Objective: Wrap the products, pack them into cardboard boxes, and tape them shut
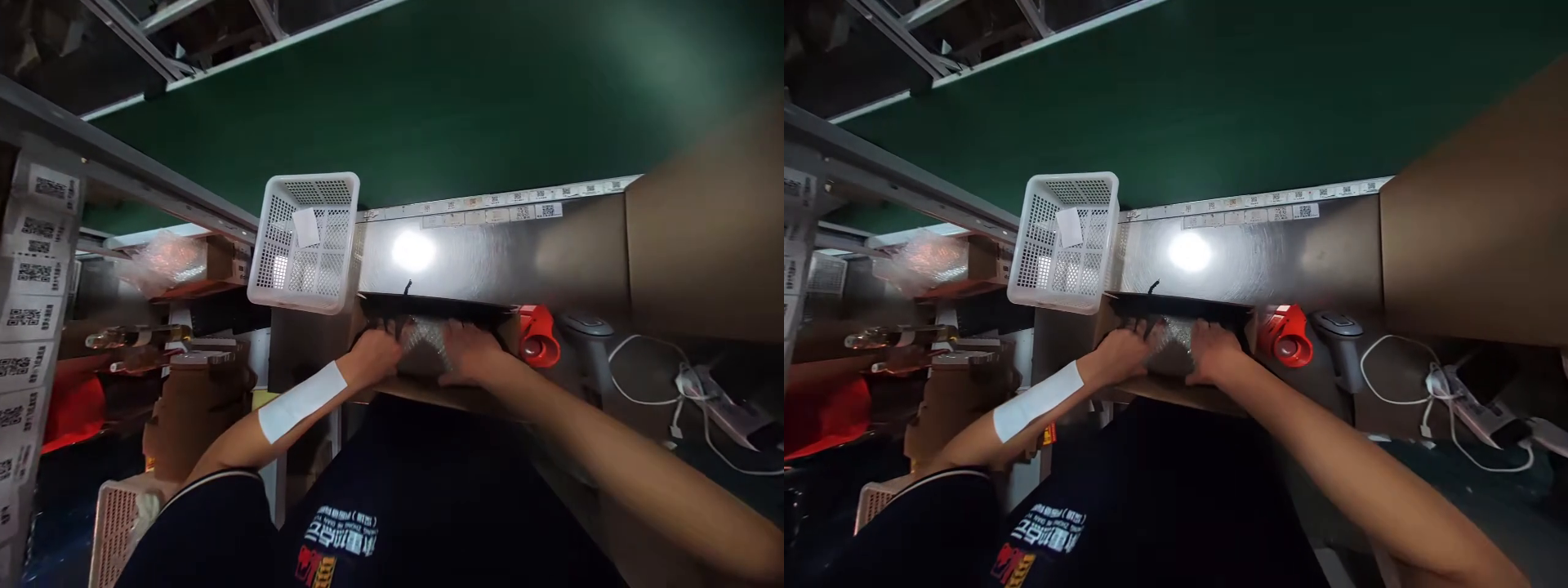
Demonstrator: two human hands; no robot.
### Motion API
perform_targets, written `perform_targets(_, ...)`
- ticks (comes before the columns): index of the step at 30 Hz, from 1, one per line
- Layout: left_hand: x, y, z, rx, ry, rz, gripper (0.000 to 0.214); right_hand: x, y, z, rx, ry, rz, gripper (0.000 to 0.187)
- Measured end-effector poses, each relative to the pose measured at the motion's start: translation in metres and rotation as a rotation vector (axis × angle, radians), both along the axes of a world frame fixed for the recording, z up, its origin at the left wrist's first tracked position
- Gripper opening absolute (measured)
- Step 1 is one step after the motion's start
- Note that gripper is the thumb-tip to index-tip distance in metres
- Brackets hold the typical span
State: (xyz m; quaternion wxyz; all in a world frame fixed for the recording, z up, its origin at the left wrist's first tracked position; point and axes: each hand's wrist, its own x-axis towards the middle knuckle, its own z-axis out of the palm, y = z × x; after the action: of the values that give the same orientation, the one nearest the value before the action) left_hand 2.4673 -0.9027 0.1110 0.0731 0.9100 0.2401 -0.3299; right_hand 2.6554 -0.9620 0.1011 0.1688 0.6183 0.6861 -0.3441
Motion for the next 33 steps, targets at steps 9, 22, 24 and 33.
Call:
perform_targets(9,0.0,-0.003,0.011,0.02,-0.082,0.066,0.095,-0.005,0.004,0.019,-0.054,-0.054,0.003,0.084)
perform_targets(22,-0.016,0.002,0.02,0.314,-0.574,0.216,0.049,0.02,-0.053,0.011,0.784,-0.029,-0.133,0.042)
perform_targets(24,-0.012,0.013,0.023,0.325,-0.559,0.216,0.048,0.024,-0.048,0.013,0.768,-0.019,-0.177,0.042)
perform_targets(33,0.0,0.059,0.026,0.18,-0.602,0.037,0.02,-0.004,-0.012,0.024,0.38,-0.126,-0.023,0.038)
